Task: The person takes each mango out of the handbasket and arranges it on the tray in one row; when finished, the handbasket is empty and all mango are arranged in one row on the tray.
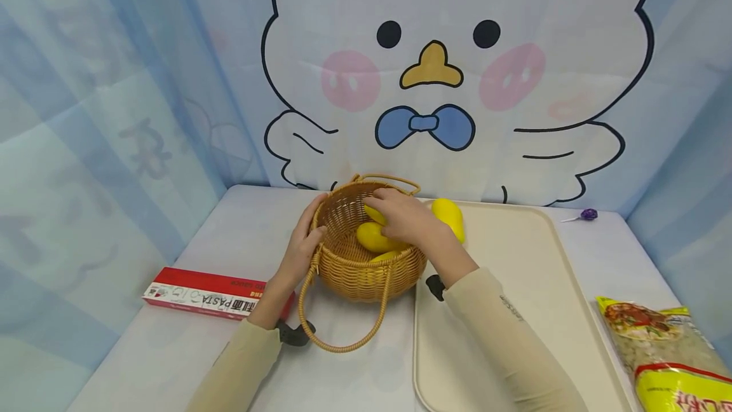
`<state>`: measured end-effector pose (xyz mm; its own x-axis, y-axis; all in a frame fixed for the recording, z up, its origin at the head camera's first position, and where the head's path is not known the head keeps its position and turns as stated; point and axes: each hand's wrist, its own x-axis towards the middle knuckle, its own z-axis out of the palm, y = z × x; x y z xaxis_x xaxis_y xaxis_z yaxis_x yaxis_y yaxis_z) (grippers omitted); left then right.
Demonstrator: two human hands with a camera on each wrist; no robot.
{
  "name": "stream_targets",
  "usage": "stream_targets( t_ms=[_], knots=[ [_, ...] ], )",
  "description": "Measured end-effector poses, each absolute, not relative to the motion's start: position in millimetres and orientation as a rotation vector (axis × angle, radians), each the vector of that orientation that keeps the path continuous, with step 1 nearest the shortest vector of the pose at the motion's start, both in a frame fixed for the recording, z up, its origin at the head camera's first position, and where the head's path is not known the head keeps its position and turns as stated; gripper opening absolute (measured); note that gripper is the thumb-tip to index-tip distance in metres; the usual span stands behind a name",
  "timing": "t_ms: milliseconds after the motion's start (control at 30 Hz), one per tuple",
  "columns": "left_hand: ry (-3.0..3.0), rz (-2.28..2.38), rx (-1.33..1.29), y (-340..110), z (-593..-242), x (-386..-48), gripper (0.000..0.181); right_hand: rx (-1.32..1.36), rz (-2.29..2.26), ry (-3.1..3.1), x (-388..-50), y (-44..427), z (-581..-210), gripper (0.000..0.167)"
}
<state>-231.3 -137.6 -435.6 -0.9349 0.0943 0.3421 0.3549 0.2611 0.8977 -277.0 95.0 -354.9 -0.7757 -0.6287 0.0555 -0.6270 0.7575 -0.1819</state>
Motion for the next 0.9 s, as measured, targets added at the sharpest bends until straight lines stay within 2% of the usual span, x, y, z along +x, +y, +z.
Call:
stream_targets(
  t_ms=[400,633,900],
  knots=[
    [-2.314,-1.723,-0.431,-138,-436,-231,0.064,-1.064,-0.129,2.956,-277,90,-356,0.062],
    [-2.368,-1.742,-0.445,-135,-400,-208,0.063,-1.095,-0.083,2.985,-279,89,-360,0.054],
    [-2.362,-1.754,-0.441,-135,-399,-207,0.063,-1.183,-0.080,2.998,-279,87,-362,0.051]
  ],
)
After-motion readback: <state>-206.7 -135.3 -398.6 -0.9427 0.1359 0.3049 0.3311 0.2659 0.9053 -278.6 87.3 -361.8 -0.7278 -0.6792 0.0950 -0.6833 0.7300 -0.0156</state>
